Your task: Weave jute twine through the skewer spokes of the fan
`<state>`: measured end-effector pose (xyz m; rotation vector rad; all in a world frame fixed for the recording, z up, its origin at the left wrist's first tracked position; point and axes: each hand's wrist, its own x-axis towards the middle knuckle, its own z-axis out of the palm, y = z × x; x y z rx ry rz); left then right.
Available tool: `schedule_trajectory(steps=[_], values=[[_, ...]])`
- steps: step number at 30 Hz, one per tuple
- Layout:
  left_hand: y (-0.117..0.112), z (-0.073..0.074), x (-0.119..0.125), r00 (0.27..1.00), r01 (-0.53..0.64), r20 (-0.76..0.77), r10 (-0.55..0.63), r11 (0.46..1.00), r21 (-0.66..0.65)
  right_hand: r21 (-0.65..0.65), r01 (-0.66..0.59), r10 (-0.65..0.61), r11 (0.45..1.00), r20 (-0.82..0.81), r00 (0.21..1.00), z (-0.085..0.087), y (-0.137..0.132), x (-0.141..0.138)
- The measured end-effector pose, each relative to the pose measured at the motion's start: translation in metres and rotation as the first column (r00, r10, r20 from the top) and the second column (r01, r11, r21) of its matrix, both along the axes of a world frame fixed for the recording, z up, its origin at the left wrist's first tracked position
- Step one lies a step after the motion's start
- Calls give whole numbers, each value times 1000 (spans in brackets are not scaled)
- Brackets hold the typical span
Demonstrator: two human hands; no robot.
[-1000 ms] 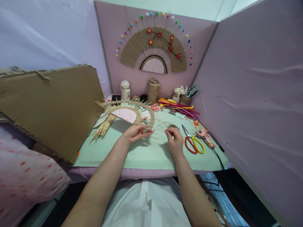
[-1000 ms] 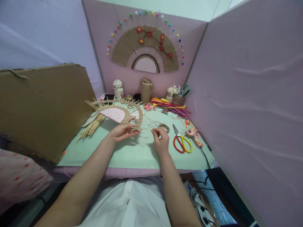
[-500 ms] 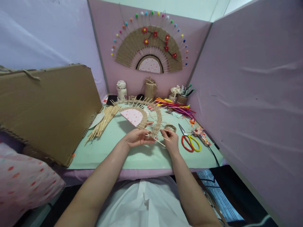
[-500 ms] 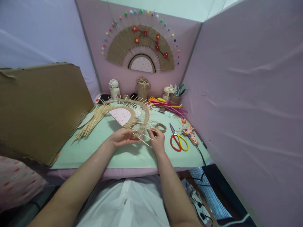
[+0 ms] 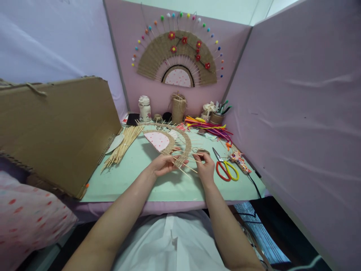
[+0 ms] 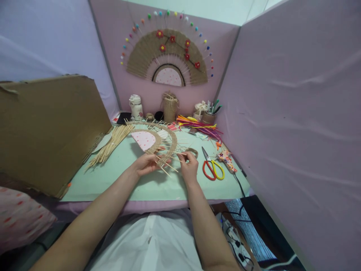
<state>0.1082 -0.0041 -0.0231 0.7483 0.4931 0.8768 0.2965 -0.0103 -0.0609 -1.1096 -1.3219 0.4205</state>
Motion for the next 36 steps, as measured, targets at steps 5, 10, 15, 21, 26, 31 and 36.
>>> schedule_trajectory(steps=[5, 10, 15, 21, 26, 31, 36], values=[[5, 1, -6, 998, -26, -53, 26, 1000, -3, 78, 70, -71, 995, 9, 997, 2, 1, 2], [9, 3, -12, 994, -91, -60, 91, 996, -3, 123, 89, -93, 988, 25, 995, 1, 2, 4], [7, 3, -13, 988, -95, -119, 96, 995, 17, 168, 80, -75, 983, -33, 997, -1, 2, 4], [5, 1, -14, 991, -24, -133, 35, 997, 79, 22, 74, -71, 997, -115, 991, -7, 4, 4], [2, 3, -13, 998, 21, -54, -13, 988, 151, -92, 0, -15, 996, -157, 987, -2, 5, 2], [-3, 1, -8, 993, 117, -15, -116, 978, 174, -129, -89, 62, 988, -198, 978, 3, 3, 0], [-3, 0, -9, 990, 140, 0, -142, 972, 187, -116, -102, 78, 988, -195, 978, 3, 2, -1]])
